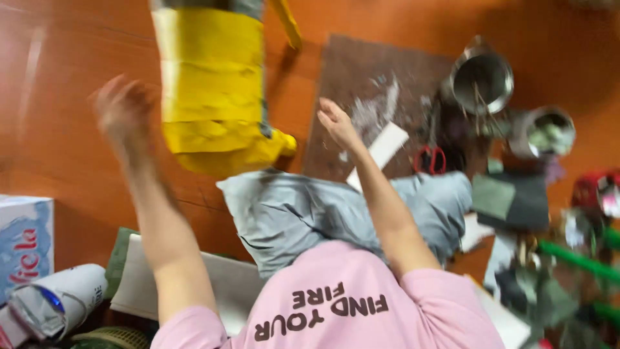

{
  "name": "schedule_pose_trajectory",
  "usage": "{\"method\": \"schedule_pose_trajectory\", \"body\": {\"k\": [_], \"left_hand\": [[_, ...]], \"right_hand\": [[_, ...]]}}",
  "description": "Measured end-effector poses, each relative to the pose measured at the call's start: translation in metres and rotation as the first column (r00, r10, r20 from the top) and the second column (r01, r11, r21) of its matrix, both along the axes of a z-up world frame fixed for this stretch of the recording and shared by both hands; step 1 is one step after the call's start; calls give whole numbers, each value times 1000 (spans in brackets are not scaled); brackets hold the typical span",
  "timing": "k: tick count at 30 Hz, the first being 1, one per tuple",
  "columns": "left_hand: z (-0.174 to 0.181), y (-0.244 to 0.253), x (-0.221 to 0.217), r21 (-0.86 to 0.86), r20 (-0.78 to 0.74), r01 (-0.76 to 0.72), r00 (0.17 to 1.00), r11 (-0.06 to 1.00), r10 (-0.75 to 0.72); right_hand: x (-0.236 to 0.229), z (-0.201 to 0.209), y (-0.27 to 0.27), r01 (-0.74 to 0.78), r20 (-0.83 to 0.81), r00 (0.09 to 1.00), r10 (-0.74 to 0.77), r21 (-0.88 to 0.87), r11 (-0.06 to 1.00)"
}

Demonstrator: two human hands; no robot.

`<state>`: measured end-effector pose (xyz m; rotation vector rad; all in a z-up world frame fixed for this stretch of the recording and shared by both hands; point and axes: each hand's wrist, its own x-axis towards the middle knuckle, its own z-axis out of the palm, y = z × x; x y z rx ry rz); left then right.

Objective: Gluing paper strips onto a bamboo frame to create a decorative giraffe figurine.

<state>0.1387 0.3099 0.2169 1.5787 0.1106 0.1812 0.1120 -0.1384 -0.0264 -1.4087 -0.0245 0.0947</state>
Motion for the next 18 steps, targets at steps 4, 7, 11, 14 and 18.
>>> {"method": "schedule_pose_trajectory", "body": {"k": [4, 7, 11, 14, 18], "left_hand": [[-101, 94, -103, -731, 13, -22, 999, 682, 46], [-124, 92, -185, -855, 183, 229, 973, 465, -143], [-175, 9, -220, -951, 223, 284, 904, 124, -365], [-127, -135, -188, -800, -309, 165, 712, 577, -631], [-110, -257, -154, -616, -398, 453, 528, 645, -750]], "right_hand": [[-99, -67, -88, -95, -239, 966, -102, -691, 717], [-142, -91, -108, -75, -241, 957, -162, -743, 665], [-153, -93, -100, 12, -167, 973, -161, -659, 752], [-158, -56, -93, 71, -119, 977, -176, -597, 799], [-183, 18, -141, 131, -94, 969, -229, -588, 798]]}}
